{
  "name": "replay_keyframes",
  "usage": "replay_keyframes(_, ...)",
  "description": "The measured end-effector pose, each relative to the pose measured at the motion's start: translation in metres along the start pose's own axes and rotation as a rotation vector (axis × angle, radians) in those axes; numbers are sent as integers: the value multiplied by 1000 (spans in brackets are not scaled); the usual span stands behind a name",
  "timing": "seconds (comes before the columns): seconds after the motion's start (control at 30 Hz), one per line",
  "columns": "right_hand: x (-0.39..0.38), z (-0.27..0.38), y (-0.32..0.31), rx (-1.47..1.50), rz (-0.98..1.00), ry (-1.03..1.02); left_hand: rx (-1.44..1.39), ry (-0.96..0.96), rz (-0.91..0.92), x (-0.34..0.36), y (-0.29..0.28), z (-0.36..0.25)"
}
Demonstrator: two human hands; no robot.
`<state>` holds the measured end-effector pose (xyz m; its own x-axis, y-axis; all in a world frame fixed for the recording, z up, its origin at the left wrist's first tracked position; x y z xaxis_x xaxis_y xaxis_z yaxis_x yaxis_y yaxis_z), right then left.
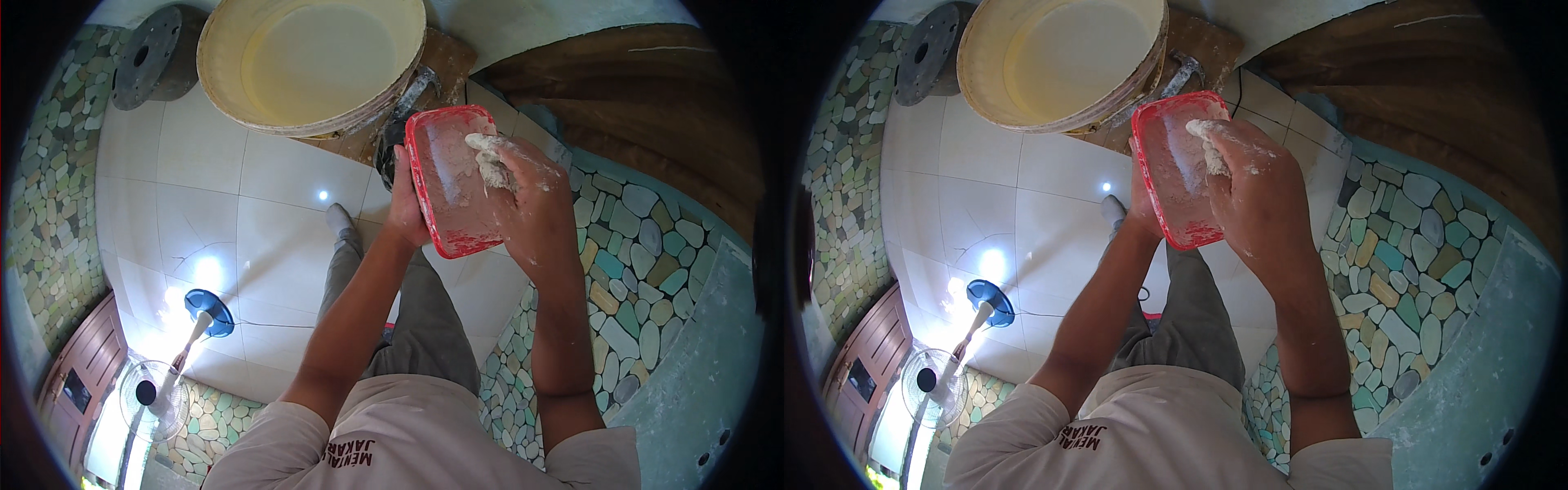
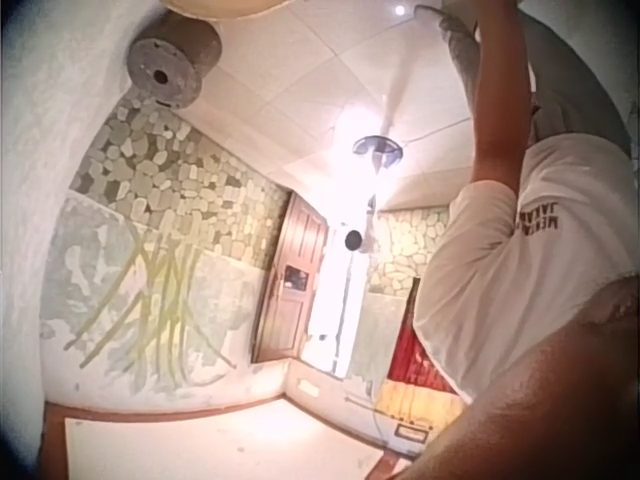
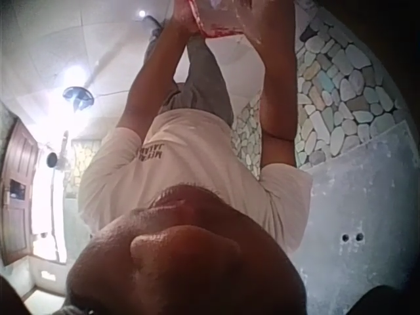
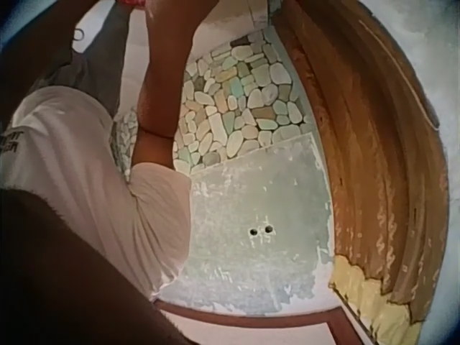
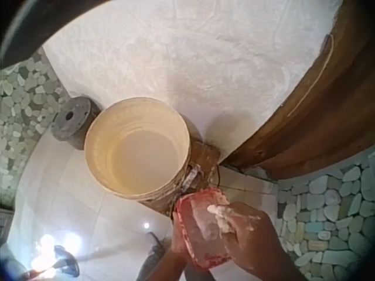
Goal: Mixing wall putty powder with water in a container and applying it to a wall using a putty knife.
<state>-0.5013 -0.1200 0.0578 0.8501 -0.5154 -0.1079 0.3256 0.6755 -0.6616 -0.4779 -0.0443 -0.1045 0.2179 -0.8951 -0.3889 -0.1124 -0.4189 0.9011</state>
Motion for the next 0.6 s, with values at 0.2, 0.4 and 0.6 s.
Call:
replay_keyframes(0.2,-5,4,1,32,-28,-76,-155,29,145,2,6,0)
replay_keyframes(0.4,-9,-3,6,62,-1,-66,-134,84,191,2,5,-1)
replay_keyframes(0.6,-12,-12,6,45,-40,-5,114,86,39,-1,4,-1)
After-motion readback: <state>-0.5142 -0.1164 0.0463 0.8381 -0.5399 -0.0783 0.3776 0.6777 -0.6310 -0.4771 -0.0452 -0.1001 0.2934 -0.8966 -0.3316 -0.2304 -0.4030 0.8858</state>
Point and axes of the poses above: each hand's wrist, its own x-axis towards the middle knuckle, its own y-axis out of the palm, z = x × y, the point moved 6 cm from there along x, towards the middle knuckle, and after that the axes turned 9 degrees about x, right-handed, at the moved point
